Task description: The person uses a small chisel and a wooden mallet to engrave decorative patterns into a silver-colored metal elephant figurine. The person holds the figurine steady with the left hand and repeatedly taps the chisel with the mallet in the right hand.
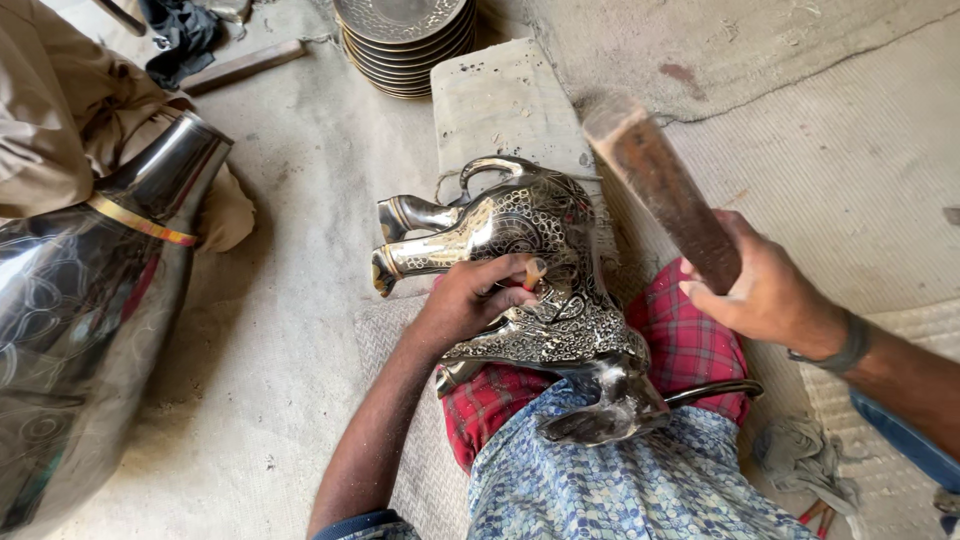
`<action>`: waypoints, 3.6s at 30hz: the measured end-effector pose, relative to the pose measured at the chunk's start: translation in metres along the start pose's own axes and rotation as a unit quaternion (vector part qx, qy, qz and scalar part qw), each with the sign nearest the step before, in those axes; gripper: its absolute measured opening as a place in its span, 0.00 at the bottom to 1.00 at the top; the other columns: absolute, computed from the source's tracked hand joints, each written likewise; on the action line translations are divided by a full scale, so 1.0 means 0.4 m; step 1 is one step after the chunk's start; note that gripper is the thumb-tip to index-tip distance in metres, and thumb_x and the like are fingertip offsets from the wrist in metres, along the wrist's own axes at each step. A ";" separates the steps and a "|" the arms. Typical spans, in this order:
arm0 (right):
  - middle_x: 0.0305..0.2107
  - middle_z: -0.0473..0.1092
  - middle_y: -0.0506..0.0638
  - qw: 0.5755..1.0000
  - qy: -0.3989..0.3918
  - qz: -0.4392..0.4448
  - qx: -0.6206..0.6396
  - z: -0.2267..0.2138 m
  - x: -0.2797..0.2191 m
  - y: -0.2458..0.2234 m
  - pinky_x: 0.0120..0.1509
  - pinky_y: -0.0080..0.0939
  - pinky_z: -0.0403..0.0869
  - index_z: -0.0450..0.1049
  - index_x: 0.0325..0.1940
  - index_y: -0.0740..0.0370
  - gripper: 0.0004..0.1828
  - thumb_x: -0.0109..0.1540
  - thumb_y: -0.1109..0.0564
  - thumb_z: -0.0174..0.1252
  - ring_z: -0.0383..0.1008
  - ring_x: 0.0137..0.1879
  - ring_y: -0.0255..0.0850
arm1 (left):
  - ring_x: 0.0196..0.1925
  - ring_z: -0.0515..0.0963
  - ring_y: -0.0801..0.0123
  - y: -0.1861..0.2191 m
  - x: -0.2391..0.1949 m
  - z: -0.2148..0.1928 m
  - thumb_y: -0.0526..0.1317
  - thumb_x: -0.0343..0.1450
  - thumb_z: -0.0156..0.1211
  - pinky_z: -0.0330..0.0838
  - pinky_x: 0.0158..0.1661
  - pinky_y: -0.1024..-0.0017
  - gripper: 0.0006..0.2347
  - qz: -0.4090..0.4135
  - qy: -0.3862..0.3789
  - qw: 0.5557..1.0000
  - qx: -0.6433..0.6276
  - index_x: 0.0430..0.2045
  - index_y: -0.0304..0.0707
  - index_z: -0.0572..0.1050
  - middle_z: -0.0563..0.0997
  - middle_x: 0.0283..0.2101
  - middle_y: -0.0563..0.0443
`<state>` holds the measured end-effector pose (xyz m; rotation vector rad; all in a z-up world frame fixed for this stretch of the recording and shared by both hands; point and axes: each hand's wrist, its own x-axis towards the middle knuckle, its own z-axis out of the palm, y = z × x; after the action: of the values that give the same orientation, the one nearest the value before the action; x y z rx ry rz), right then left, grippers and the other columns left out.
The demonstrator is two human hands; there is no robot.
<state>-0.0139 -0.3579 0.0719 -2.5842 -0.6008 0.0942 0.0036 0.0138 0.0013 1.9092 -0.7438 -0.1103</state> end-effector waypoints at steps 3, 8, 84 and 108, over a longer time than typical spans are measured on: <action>0.37 0.75 0.53 0.993 0.000 -0.049 -0.109 -0.005 -0.013 0.005 0.36 0.42 0.81 0.61 0.66 0.59 0.42 0.50 0.59 0.68 0.79 0.35 0.43 | 0.36 0.89 0.68 0.005 -0.004 -0.002 0.44 0.69 0.68 0.82 0.37 0.67 0.11 -0.002 -0.012 1.000 0.006 0.43 0.45 0.79 0.87 0.36 0.55; 0.35 0.75 0.50 0.990 0.009 -0.072 -0.118 -0.003 0.004 0.002 0.32 0.40 0.79 0.63 0.66 0.59 0.34 0.56 0.61 0.66 0.77 0.32 0.40 | 0.40 0.88 0.68 0.012 -0.009 -0.008 0.43 0.70 0.66 0.83 0.40 0.68 0.11 0.019 -0.013 1.000 -0.017 0.45 0.45 0.79 0.87 0.38 0.55; 0.32 0.76 0.50 0.881 -0.184 -0.249 -0.359 -0.115 0.364 -0.496 0.35 0.47 0.83 0.64 0.71 0.46 0.36 0.58 0.55 0.61 0.81 0.34 0.43 | 0.44 0.83 0.72 0.008 -0.128 0.266 0.34 0.73 0.63 0.81 0.48 0.72 0.19 -0.200 0.424 0.815 -0.342 0.57 0.32 0.64 0.85 0.43 0.46; 0.29 0.70 0.51 0.870 -0.123 -0.324 -0.352 -0.121 0.290 -0.508 0.24 0.44 0.78 0.66 0.67 0.53 0.30 0.59 0.55 0.57 0.76 0.28 0.42 | 0.45 0.83 0.69 0.001 -0.133 0.334 0.30 0.73 0.63 0.79 0.49 0.71 0.19 -0.149 0.472 0.806 -0.324 0.56 0.30 0.64 0.84 0.42 0.45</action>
<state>0.0179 -0.1692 0.2148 -2.8695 -1.8604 -0.0307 -0.0922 -0.0639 -0.0727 1.1558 0.2734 0.3438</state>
